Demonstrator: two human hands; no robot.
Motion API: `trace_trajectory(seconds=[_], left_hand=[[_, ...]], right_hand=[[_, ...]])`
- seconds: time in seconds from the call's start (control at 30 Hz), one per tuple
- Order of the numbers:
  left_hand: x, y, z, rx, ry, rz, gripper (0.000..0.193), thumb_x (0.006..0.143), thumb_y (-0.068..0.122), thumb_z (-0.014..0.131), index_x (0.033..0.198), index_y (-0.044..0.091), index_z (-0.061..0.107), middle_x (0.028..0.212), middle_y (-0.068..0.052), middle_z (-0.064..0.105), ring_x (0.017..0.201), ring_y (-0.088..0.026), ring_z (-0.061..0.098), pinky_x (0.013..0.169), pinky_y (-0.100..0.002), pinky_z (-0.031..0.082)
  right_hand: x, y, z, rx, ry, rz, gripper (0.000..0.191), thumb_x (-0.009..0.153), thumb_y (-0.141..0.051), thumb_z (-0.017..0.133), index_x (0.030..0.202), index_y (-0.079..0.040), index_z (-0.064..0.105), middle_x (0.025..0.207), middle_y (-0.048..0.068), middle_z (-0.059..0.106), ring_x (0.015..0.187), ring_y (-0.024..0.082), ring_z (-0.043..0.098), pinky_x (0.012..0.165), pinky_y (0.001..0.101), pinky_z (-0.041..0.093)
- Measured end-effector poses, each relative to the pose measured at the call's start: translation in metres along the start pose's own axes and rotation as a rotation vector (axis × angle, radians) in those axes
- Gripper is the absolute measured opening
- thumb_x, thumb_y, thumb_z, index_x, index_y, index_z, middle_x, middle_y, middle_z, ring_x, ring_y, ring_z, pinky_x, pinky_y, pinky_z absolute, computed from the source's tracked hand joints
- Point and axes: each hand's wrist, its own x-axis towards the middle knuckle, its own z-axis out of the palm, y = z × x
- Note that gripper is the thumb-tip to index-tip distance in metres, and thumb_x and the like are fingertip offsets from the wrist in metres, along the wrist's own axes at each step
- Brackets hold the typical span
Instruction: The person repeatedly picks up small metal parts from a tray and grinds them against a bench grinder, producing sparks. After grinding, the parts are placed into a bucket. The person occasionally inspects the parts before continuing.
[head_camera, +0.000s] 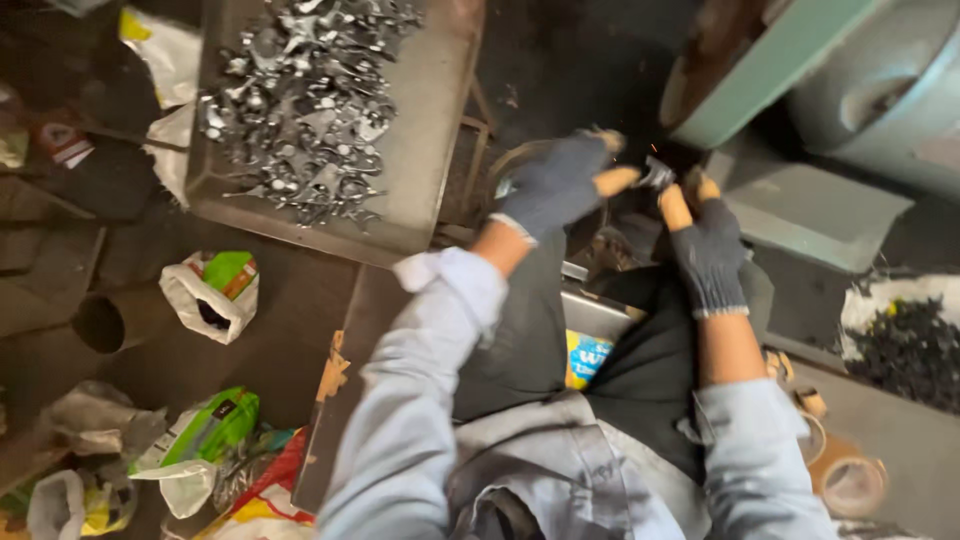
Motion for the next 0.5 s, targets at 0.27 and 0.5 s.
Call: trace_trajectory(seconds=[0.27, 0.5], left_hand=[[-0.067, -0.165, -0.144, 1.154, -0.02, -0.16, 0.018, 0.098, 0.019, 0.059, 0.088, 0.012, 0.073, 0.079, -0.009, 0.071, 0.072, -0.027, 0.07, 0.062, -0.045, 0.051], [-0.057, -0.138, -0.152, 1.1, -0.181, -0.179, 0.021, 0.101, 0.015, 0.057, 0.096, 0.007, 0.076, 0.091, -0.016, 0.074, 0.083, -0.033, 0.073, 0.067, -0.046, 0.056]], right_hand=[[-0.044, -0.052, 0.014, -0.242, -0.538, -0.069, 0.066, 0.093, -0.047, 0.064, 0.142, -0.004, 0.055, 0.138, 0.02, 0.062, 0.129, 0.033, 0.057, 0.105, 0.0398, 0.044], [-0.065, -0.07, 0.029, -0.556, -0.704, -0.037, 0.063, 0.095, -0.058, 0.054, 0.142, -0.017, 0.058, 0.128, 0.017, 0.068, 0.125, 0.034, 0.061, 0.104, 0.0424, 0.047]])
